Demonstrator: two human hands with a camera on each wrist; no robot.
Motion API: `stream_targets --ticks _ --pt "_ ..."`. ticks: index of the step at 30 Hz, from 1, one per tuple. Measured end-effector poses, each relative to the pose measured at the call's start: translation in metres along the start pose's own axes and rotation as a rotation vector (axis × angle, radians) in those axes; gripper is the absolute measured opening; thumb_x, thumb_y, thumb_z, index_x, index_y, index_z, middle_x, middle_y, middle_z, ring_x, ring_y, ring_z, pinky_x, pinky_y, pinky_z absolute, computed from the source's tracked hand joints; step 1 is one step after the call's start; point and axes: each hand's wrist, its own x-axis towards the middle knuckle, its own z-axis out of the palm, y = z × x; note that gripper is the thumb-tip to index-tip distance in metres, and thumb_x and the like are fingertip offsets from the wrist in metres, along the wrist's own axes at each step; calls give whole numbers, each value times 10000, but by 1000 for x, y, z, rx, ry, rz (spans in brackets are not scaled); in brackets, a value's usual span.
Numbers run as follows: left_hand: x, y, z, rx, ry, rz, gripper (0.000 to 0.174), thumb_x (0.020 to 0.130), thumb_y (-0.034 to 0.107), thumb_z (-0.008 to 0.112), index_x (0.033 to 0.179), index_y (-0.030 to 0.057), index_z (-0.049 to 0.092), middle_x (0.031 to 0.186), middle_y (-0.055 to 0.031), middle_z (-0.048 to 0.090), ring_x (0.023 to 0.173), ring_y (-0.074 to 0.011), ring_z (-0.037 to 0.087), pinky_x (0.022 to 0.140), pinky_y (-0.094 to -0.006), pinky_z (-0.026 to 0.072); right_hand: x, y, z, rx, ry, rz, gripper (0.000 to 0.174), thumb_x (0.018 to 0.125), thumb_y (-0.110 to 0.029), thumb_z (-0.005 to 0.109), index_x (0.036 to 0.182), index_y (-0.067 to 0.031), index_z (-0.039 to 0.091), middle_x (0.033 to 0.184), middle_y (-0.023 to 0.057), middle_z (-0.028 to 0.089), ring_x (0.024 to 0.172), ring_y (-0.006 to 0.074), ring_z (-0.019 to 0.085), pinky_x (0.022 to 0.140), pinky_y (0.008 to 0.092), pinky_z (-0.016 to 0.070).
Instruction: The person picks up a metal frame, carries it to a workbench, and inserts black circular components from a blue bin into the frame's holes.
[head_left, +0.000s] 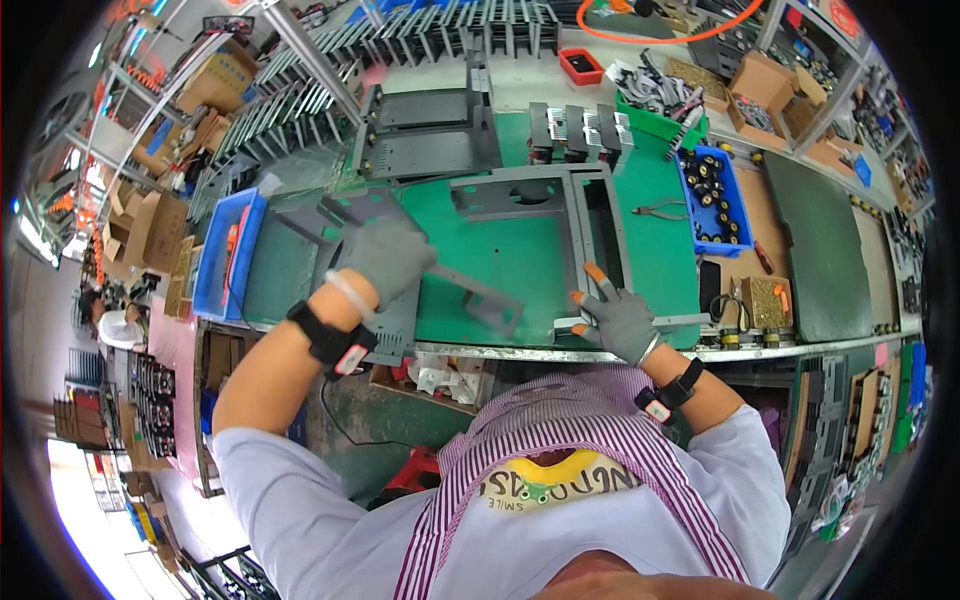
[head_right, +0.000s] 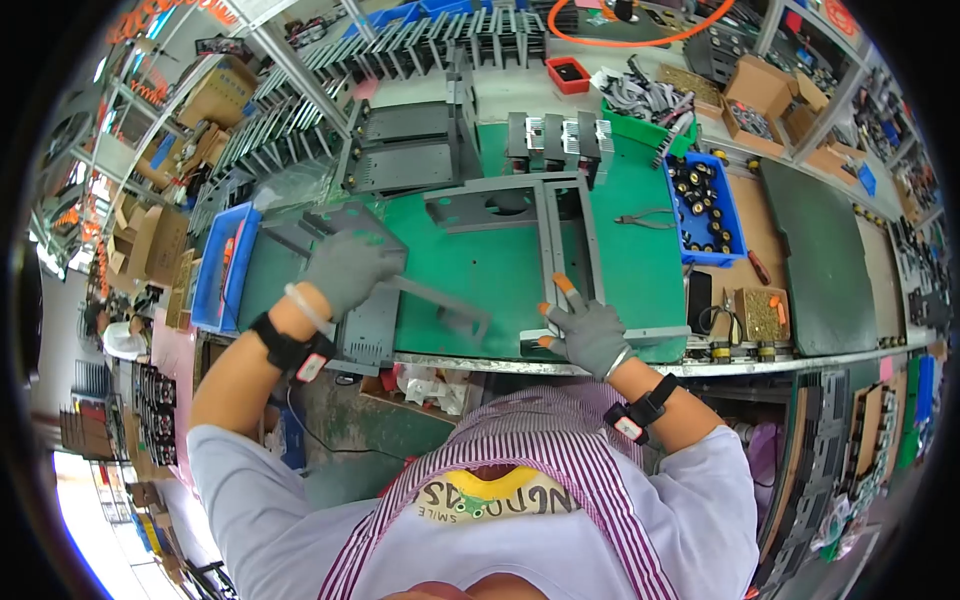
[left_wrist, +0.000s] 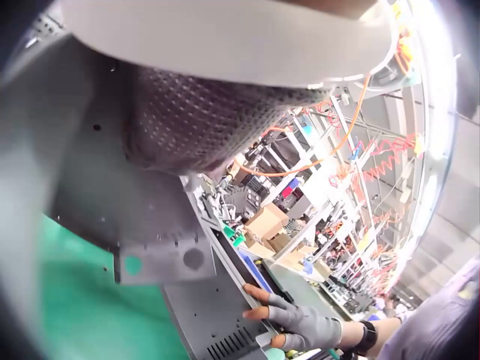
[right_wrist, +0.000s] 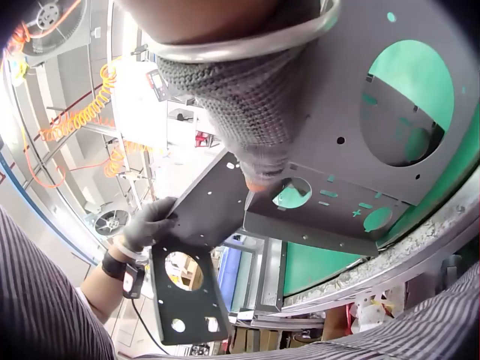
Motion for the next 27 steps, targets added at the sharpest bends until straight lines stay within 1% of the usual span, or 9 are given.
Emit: stream_targets --ticks 3,5,9,12,16,18,20,22,27 --pt "34 19 9 170 -192 179 145 696 182 559 802 162 655 783 -41 619 863 -264 564 694 -342 450 0 3 10 -130 154 -16 532 706 -459 611 1185 -266 483 1356 114 317 1080 334 464 882 480 378" --pt "55 38 58 283 67 278 142 681 187 569 766 153 677 832 -32 643 953 -294 543 816 -375 441 -4 -2 11 -129 303 -38 554 693 -420 623 1196 -235 482 1319 122 354 1225 363 301 1011 556 196" --pt "122 72 91 268 -435 334 198 744 192 540 868 127 680 1091 -95 589 1194 -278 407 1072 -430 182 1 -14 2 -110 397 -332 585 669 -368 634 1186 -142 479 1207 137 449 1225 315 329 1031 586 117" --pt "122 79 150 161 -74 183 240 753 199 532 936 114 663 1186 -111 526 1236 -256 361 1084 -420 143 16 -18 16 -162 228 -334 523 662 -325 641 1120 -112 508 1100 137 522 1211 305 353 1035 583 113" --pt "63 73 161 -84 331 30 354 769 259 543 1076 84 567 1208 -108 496 1205 -264 385 1035 -397 255 32 -28 19 -200 72 -312 245 762 -171 509 989 -85 548 977 131 593 1118 283 469 1056 550 109" --pt "21 99 153 -534 -96 -194 414 763 288 560 1114 73 525 1156 -117 514 1147 -269 435 973 -404 319 37 -29 19 -219 52 -330 187 777 -112 455 902 -92 593 830 106 617 960 257 558 1069 524 111" --pt "-14 128 138 -669 -415 -6 415 763 302 553 1102 63 525 1088 -129 551 1047 -280 507 894 -415 374 42 -37 12 -236 -137 -269 169 770 -113 463 849 -106 613 763 90 614 889 241 580 1073 514 116" --pt "-48 169 187 -536 -87 93 445 714 297 613 1084 61 540 1046 -139 580 1019 -312 531 852 -412 417 43 -39 13 -210 -85 -284 156 763 -111 470 811 -120 617 726 77 606 836 233 588 1073 501 128" --pt "-45 154 191 -534 -442 -357 309 755 223 550 1024 73 573 924 -129 621 969 -280 564 841 -413 415 39 -37 31 -88 2 -356 110 726 -130 527 799 -146 607 781 54 608 868 210 585 1060 516 136"
